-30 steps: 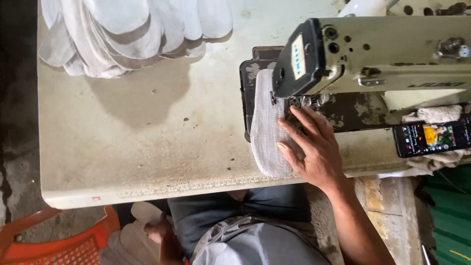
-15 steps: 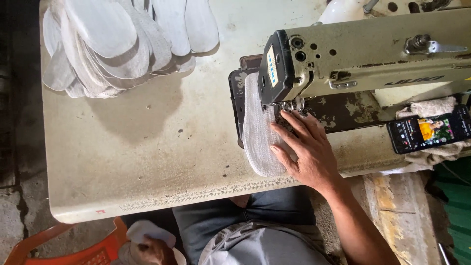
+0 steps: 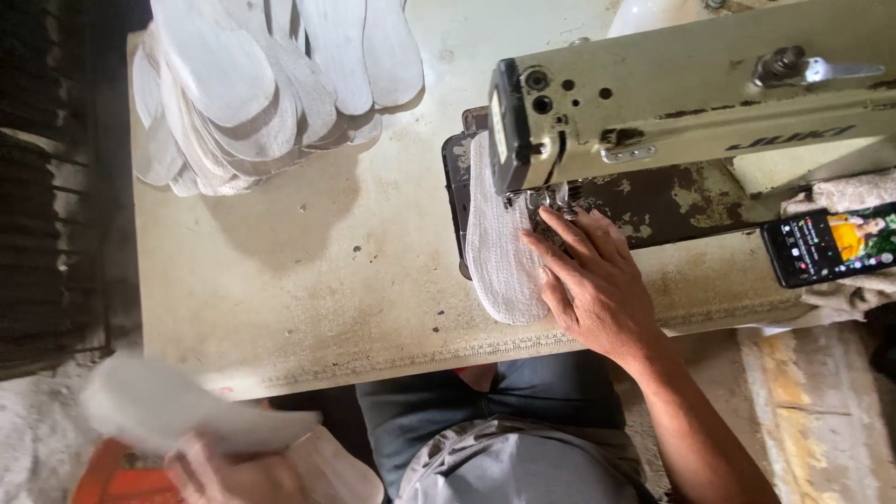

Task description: Stitching the edges of white shoe insoles using an industrial sewing machine.

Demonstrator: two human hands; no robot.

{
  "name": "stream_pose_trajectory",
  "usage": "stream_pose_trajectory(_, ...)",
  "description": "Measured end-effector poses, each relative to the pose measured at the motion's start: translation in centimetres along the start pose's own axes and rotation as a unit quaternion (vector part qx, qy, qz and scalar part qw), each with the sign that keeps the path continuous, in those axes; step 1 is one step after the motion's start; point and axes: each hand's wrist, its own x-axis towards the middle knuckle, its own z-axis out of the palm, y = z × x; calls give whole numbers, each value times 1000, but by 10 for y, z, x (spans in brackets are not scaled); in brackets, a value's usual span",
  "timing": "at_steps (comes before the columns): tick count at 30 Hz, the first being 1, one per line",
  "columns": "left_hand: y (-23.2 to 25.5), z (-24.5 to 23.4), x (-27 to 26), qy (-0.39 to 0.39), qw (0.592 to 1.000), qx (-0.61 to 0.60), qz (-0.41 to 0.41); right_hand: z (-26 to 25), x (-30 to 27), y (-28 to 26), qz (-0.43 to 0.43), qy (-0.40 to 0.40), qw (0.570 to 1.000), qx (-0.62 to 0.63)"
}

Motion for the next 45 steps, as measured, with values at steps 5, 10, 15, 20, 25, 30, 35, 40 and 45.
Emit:
stream_pose_trajectory(5, -65, 71, -18, -186, 878, -356, -259, -7, 4, 0, -19, 10, 1000, 2)
stream_pose_trajectory(10, -42, 73, -27, -263, 813, -420, -304, -7, 4, 1, -19, -1, 1000, -8)
stream_pose_trajectory(15, -56, 80, -40, -335, 824, -429, -157, -8, 5, 2, -35, 14, 999, 14)
stream_pose_trajectory(20, -55, 83, -48, -390, 796, -439, -147, -9, 6, 3, -51, 28, 997, 43)
stream_pose_trajectory(25, -46, 83, -54, -407, 779, -453, -152, -8, 6, 4, -57, 29, 996, 59)
stream_pose_trajectory(30, -48, 86, -57, -440, 748, -486, -104, -11, 8, 2, -64, 32, 996, 58)
stream_pose_trajectory(35, -45, 90, -62, -445, 750, -474, -118, -12, 8, 0, -63, 31, 996, 48)
stream_pose_trajectory(40, -43, 90, -64, -446, 745, -482, -113, -13, 8, 0, -61, 27, 997, 43)
stream_pose_trajectory(45, -47, 91, -67, -440, 735, -506, -96, -11, 7, 0, -59, 25, 998, 19)
